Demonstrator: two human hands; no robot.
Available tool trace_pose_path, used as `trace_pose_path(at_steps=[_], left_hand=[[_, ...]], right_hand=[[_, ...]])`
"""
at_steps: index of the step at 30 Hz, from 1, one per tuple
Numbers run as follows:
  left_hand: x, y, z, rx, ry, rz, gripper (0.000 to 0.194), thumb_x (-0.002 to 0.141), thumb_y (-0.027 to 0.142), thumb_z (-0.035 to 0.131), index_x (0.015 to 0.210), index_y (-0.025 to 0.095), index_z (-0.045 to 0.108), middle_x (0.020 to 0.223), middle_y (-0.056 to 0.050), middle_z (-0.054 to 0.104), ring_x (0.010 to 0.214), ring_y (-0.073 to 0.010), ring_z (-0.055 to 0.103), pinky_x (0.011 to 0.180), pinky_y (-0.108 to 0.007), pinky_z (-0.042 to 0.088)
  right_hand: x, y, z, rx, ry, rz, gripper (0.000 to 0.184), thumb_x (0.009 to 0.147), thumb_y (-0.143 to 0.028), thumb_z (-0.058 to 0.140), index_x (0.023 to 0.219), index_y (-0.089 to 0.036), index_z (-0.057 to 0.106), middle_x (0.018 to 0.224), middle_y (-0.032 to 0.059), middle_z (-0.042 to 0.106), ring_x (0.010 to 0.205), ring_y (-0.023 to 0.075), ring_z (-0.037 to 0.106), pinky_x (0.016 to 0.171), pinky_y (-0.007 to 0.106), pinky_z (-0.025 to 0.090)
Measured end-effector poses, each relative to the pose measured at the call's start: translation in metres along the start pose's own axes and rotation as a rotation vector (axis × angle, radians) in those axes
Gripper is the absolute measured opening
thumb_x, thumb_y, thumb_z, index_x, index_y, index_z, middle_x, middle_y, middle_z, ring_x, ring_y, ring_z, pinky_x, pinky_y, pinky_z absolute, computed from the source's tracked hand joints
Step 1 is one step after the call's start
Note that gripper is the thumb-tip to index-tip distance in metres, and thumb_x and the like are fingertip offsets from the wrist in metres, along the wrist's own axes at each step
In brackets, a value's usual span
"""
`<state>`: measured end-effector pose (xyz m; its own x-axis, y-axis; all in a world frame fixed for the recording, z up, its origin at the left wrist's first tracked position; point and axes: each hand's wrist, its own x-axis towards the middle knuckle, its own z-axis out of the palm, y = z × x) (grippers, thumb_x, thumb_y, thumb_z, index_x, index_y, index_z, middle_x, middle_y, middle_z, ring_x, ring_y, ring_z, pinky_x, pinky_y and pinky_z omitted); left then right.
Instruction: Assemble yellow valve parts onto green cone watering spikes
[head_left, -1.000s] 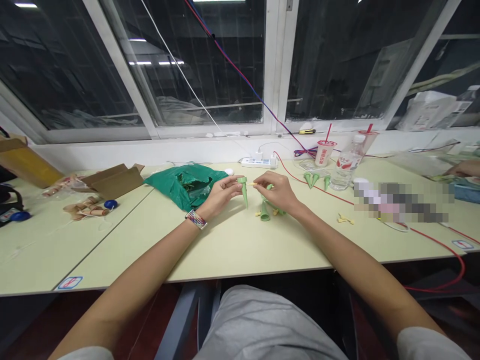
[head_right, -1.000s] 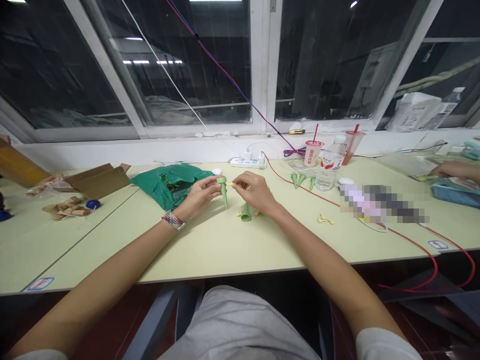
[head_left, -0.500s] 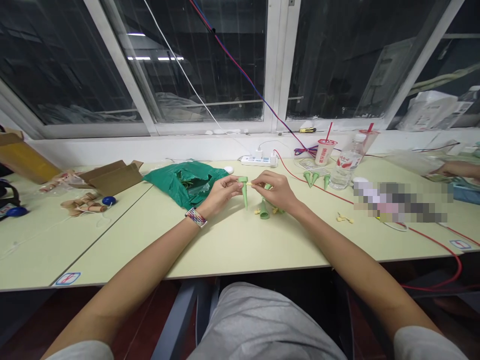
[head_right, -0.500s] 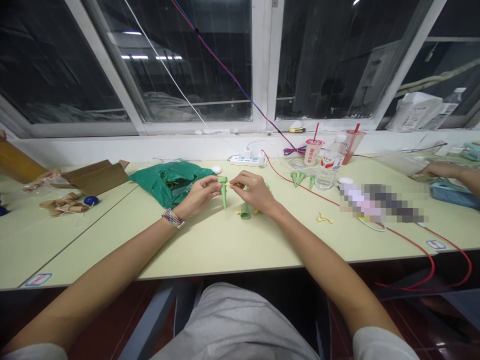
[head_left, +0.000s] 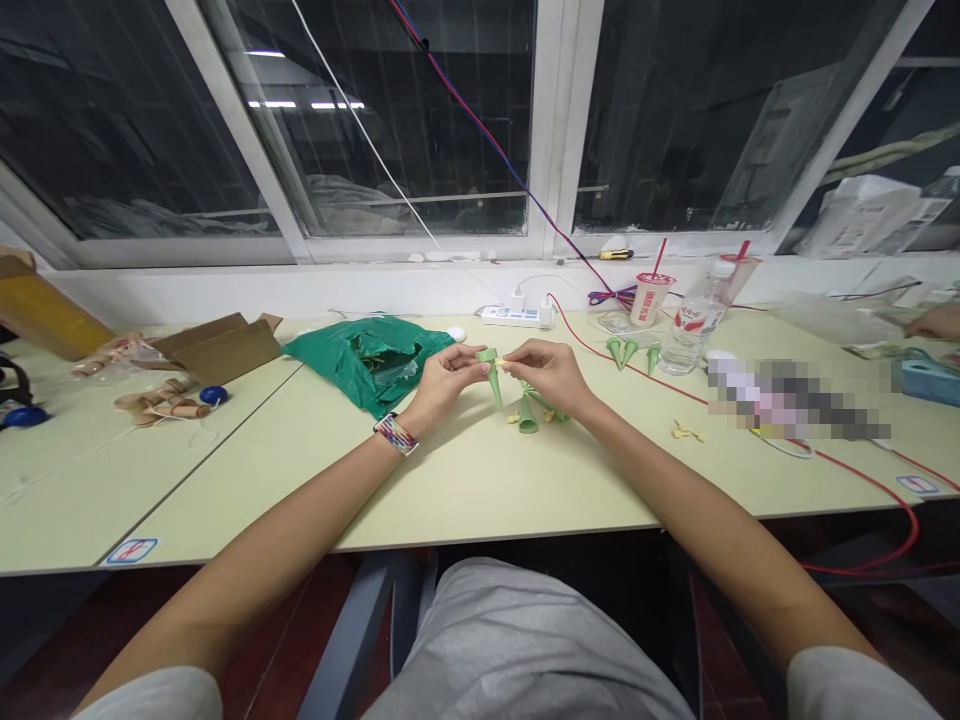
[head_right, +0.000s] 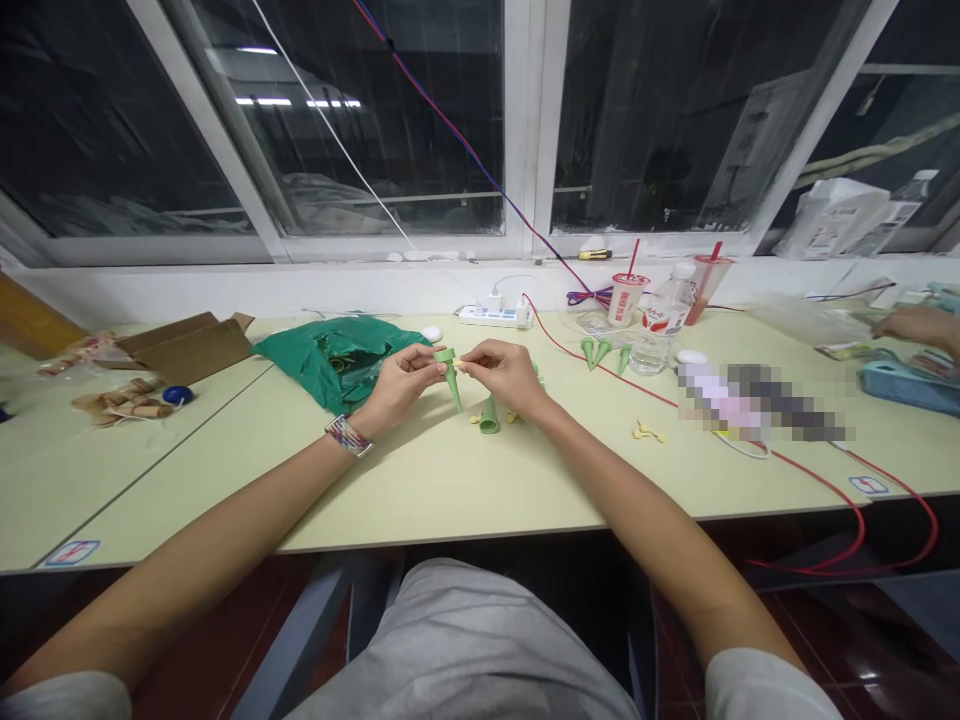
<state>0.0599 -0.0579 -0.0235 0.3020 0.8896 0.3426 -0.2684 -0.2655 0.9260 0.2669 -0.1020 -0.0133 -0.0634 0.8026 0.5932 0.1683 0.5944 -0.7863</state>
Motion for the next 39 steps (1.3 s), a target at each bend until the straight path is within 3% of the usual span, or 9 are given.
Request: trace_pose_path(at_steps=[4, 10, 16, 23, 31, 36, 39], left_hand=[[-0.003, 0.008, 0.003, 0.087, 0.018, 0.127, 0.042, 0.068, 0.033, 0.099, 0.103, 0.018, 0.081, 0.086, -0.006, 0.079, 0.083, -0.0209, 0.074, 0.084, -0.035, 0.060], [-0.003, 0.023, 0.007, 0.095, 0.047, 0.079, 0.044, 0.062, 0.032, 0.102, 0.098, 0.014, 0.083, 0.082, -0.008, 0.079, 0.083, -0.0252, 0.075, 0.087, -0.040, 0.059], [-0.001, 0.011, 0.006, 0.040, 0.027, -0.004, 0.044, 0.064, 0.036, 0.102, 0.096, 0.014, 0.082, 0.088, -0.011, 0.081, 0.083, -0.0255, 0.076, 0.087, -0.040, 0.058], [-0.004, 0.008, 0.010, 0.091, 0.047, 0.063, 0.045, 0.062, 0.038, 0.102, 0.094, 0.016, 0.080, 0.085, -0.009, 0.080, 0.083, -0.0253, 0.076, 0.087, -0.039, 0.058], [0.001, -0.006, 0.004, 0.070, -0.013, 0.000, 0.044, 0.070, 0.038, 0.098, 0.103, 0.016, 0.079, 0.084, -0.007, 0.080, 0.083, -0.0231, 0.076, 0.087, -0.036, 0.057], [0.005, -0.009, 0.001, 0.045, 0.003, -0.019, 0.053, 0.071, 0.036, 0.097, 0.116, 0.017, 0.079, 0.085, -0.006, 0.079, 0.084, -0.0210, 0.075, 0.089, -0.035, 0.056], [0.008, -0.011, -0.004, -0.003, 0.045, -0.027, 0.052, 0.070, 0.034, 0.097, 0.115, 0.017, 0.079, 0.089, -0.007, 0.080, 0.085, -0.0215, 0.076, 0.090, -0.035, 0.056]], right_hand=[[-0.001, 0.005, 0.008, 0.234, -0.017, 0.154, 0.034, 0.070, -0.050, 0.091, 0.079, -0.019, 0.078, 0.070, 0.0030, 0.074, 0.064, 0.0169, 0.066, 0.068, 0.034, 0.058], [-0.001, 0.005, 0.012, 0.259, 0.018, 0.173, 0.038, 0.066, -0.053, 0.093, 0.077, -0.020, 0.077, 0.071, 0.0033, 0.074, 0.065, 0.0169, 0.066, 0.070, 0.035, 0.060], [-0.005, 0.005, 0.011, 0.137, 0.055, 0.138, 0.032, 0.072, -0.049, 0.089, 0.076, -0.020, 0.077, 0.070, 0.0033, 0.073, 0.066, 0.0166, 0.066, 0.067, 0.033, 0.057], [-0.002, 0.006, 0.011, 0.258, 0.015, 0.214, 0.032, 0.065, -0.046, 0.091, 0.074, -0.019, 0.076, 0.068, 0.0033, 0.073, 0.062, 0.0163, 0.066, 0.066, 0.033, 0.058], [-0.002, 0.008, 0.007, 0.073, 0.001, 0.162, 0.019, 0.076, -0.036, 0.083, 0.075, -0.018, 0.076, 0.067, 0.0033, 0.073, 0.063, 0.0160, 0.067, 0.063, 0.030, 0.056], [0.007, 0.009, -0.004, 0.138, -0.091, 0.254, 0.031, 0.070, -0.042, 0.090, 0.085, -0.017, 0.077, 0.074, 0.0041, 0.076, 0.063, 0.0151, 0.067, 0.061, 0.028, 0.057], [0.012, 0.012, -0.014, 0.198, -0.031, 0.304, 0.039, 0.062, -0.043, 0.095, 0.080, -0.017, 0.072, 0.069, 0.0025, 0.073, 0.061, 0.0146, 0.067, 0.058, 0.027, 0.055]])
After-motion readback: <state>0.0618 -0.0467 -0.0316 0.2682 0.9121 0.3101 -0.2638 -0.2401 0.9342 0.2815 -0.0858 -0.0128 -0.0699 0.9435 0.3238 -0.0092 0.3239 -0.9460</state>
